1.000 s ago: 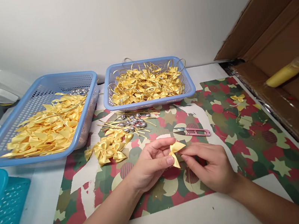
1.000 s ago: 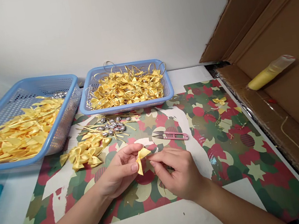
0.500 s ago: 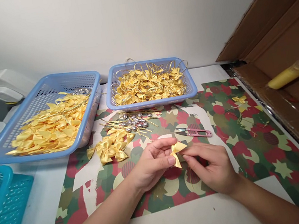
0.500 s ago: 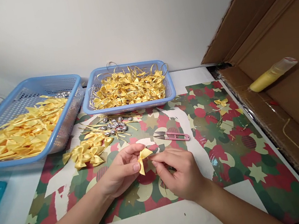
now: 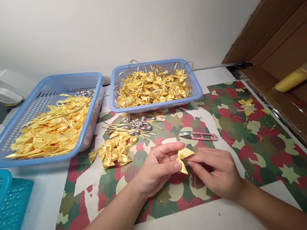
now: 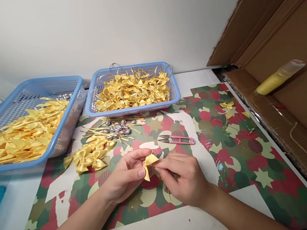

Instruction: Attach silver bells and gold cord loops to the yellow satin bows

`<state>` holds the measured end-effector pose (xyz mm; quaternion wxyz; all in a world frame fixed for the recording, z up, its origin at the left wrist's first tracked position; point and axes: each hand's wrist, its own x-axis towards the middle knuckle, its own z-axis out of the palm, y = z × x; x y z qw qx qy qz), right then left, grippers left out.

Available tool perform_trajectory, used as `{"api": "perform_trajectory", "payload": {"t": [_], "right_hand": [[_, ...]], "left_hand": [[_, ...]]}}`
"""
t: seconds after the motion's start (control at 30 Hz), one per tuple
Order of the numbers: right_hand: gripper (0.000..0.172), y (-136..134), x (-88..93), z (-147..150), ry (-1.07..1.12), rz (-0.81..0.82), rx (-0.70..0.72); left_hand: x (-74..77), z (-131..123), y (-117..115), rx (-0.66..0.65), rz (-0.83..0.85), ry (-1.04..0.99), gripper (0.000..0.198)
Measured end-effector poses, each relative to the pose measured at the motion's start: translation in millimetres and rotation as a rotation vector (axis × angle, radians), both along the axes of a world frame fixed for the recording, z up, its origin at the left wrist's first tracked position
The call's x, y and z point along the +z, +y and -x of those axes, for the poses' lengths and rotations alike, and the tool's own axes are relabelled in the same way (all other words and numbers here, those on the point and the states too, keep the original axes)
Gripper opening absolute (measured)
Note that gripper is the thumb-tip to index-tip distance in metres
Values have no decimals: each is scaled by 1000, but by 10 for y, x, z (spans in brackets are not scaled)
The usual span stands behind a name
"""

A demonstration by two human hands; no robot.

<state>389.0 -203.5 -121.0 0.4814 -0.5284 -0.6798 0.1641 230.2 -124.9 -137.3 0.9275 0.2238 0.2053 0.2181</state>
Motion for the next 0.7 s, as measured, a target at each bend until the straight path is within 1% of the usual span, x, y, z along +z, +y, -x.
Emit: {"api": "perform_trajectory", "payload": {"t": [0.2, 0.33, 0.7], "right_hand": [[22, -4, 3, 8, 25, 13, -9], [22, -7, 5, 3, 22, 9, -22], [22, -16, 0, -13, -2, 16, -17]], "left_hand": [[9, -3, 1, -5, -16, -16, 34], [4, 5, -1, 7, -6, -4, 35], [-11, 17, -1, -8, -15, 4, 34]]}}
